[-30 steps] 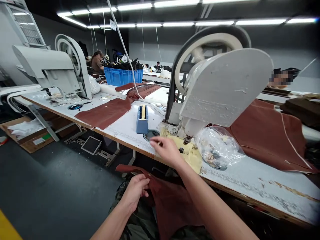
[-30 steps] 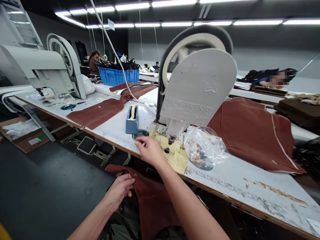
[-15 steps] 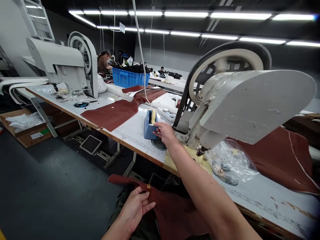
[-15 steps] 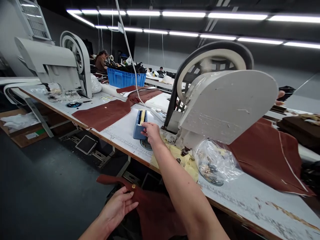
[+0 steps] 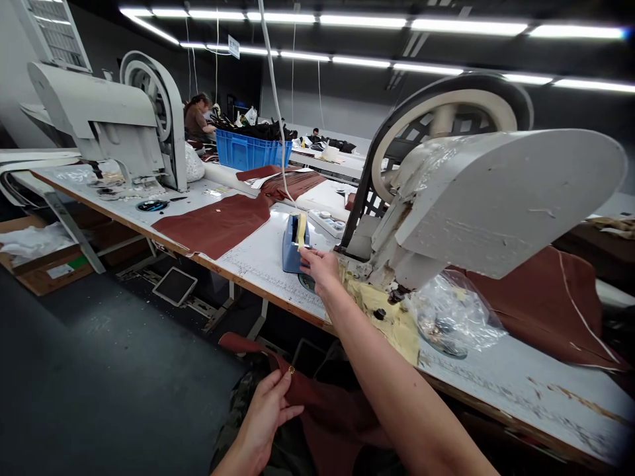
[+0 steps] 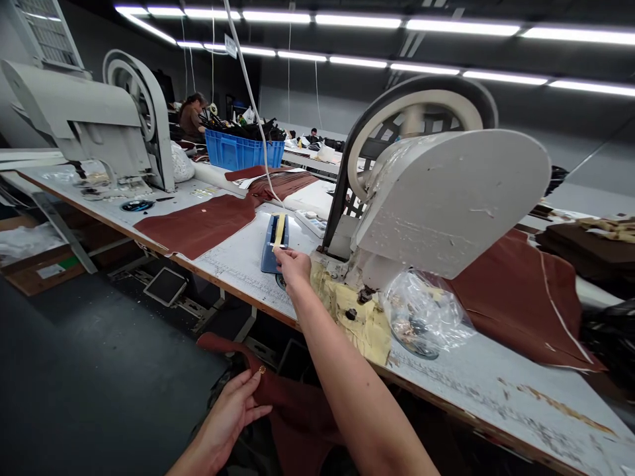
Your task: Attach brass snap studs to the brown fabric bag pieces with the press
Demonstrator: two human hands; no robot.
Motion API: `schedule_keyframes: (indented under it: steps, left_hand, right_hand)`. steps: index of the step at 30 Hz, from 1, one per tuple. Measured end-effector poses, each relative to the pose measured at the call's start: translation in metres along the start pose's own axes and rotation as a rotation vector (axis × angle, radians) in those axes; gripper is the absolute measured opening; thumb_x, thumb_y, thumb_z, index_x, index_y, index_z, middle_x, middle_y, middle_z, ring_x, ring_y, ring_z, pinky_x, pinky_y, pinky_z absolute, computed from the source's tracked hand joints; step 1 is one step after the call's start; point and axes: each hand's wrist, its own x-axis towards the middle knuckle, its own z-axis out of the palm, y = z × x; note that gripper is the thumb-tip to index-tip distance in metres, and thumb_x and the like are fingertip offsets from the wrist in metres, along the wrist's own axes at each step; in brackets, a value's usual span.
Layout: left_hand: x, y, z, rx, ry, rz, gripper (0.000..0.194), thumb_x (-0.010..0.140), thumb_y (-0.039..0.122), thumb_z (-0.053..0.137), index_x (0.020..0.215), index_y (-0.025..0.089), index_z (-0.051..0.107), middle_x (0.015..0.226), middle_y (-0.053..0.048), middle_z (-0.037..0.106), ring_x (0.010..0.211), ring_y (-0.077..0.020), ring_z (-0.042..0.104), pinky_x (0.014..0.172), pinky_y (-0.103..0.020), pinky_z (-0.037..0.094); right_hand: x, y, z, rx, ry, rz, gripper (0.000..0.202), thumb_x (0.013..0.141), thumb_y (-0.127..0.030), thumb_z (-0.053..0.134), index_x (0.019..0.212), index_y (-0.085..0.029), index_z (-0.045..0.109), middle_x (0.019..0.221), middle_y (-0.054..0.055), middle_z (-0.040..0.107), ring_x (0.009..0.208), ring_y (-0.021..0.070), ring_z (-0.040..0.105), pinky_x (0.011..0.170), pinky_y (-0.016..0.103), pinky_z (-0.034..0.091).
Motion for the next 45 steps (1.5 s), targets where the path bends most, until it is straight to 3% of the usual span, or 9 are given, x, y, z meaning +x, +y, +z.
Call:
schedule_keyframes:
  steps: [5,11,15,18,21,26,40,43,45]
  left_hand:
    - [-0.009,0.005,0.004,0.082,0.012,0.003,0.072,0.084,0.043,0.074,0.144,0.012,0.049,0.117,-0.016,0.070,0.105,-0.0268,0.070,0.097,-0.045,0.059]
    - [-0.020,0.006,0.013,0.240,-0.186,0.184,0.046,0.088,0.050,0.066,0.115,0.013,0.066,0.100,-0.009,0.073,0.088,-0.0195,0.069,0.076,-0.031,0.061]
    - [-0.033,0.014,0.017,0.310,-0.258,0.302,0.041,0.090,0.051,0.063,0.103,0.012,0.066,0.094,-0.008,0.072,0.082,-0.0166,0.066,0.071,-0.028,0.059]
    - [-0.043,0.020,0.019,0.333,-0.286,0.350,0.040,0.091,0.049,0.062,0.107,0.013,0.065,0.097,-0.007,0.071,0.082,-0.0159,0.066,0.070,-0.027,0.058]
    - [-0.052,0.021,0.022,0.383,-0.349,0.378,0.038,0.092,0.047,0.060,0.113,0.015,0.066,0.101,-0.007,0.071,0.084,-0.0158,0.066,0.071,-0.027,0.058]
    - [-0.060,0.012,0.033,0.491,-0.387,0.422,0.032,0.094,0.044,0.058,0.107,0.017,0.068,0.095,-0.003,0.071,0.081,-0.0152,0.065,0.072,-0.026,0.056]
    - [-0.065,0.001,0.036,0.594,-0.339,0.493,0.037,0.095,0.050,0.056,0.093,0.016,0.070,0.080,-0.001,0.066,0.073,-0.0128,0.058,0.069,-0.022,0.050]
    - [-0.068,0.003,0.040,0.552,-0.301,0.539,0.033,0.089,0.046,0.066,0.100,0.015,0.071,0.085,-0.002,0.070,0.080,-0.0145,0.061,0.076,-0.024,0.051]
    - [-0.080,0.005,0.042,0.590,-0.261,0.587,0.034,0.086,0.043,0.070,0.105,0.015,0.072,0.089,-0.003,0.072,0.085,-0.0165,0.063,0.079,-0.026,0.052]
  right_hand:
    - [0.006,0.011,-0.001,-0.152,-0.064,-0.069,0.040,0.066,-0.053,0.077,0.079,-0.015,0.074,0.087,0.007,0.070,0.087,0.0219,0.065,0.070,0.030,0.055]
    - [0.010,0.014,-0.017,-0.244,-0.094,-0.202,0.028,0.072,-0.042,0.074,0.069,-0.015,0.073,0.118,0.009,0.067,0.096,0.0224,0.066,0.075,0.030,0.055]
    - [-0.046,0.011,-0.051,-0.294,-0.199,-0.222,0.032,0.082,-0.049,0.068,0.087,-0.018,0.076,0.105,0.007,0.068,0.092,0.0187,0.065,0.072,0.027,0.054]
    - [-0.113,0.015,-0.084,-0.317,-0.501,-0.127,0.040,0.090,-0.055,0.060,0.091,-0.017,0.072,0.073,0.001,0.063,0.065,0.0124,0.058,0.063,0.024,0.049]
    - [-0.169,0.025,-0.111,-0.381,-0.699,-0.043,0.039,0.092,-0.052,0.059,0.082,-0.015,0.069,0.067,-0.001,0.059,0.061,0.0103,0.053,0.059,0.022,0.042]
    - [-0.201,0.037,-0.133,-0.573,-0.658,-0.113,0.041,0.097,-0.047,0.053,0.077,-0.015,0.068,0.070,0.000,0.062,0.066,0.0110,0.052,0.060,0.022,0.037]
    - [-0.194,0.037,-0.152,-0.873,-0.563,-0.059,0.058,0.086,-0.062,0.059,0.051,-0.016,0.056,0.047,-0.003,0.042,0.049,0.0087,0.034,0.049,0.026,0.023]
    - [-0.189,0.054,-0.176,-0.731,-0.453,-0.076,0.055,0.089,-0.065,0.053,0.071,-0.016,0.069,0.062,0.001,0.060,0.059,0.0126,0.051,0.056,0.025,0.036]
    - [-0.193,0.073,-0.195,-0.629,-0.329,-0.059,0.053,0.090,-0.065,0.053,0.101,-0.017,0.074,0.097,0.007,0.073,0.087,0.0198,0.065,0.077,0.029,0.048]
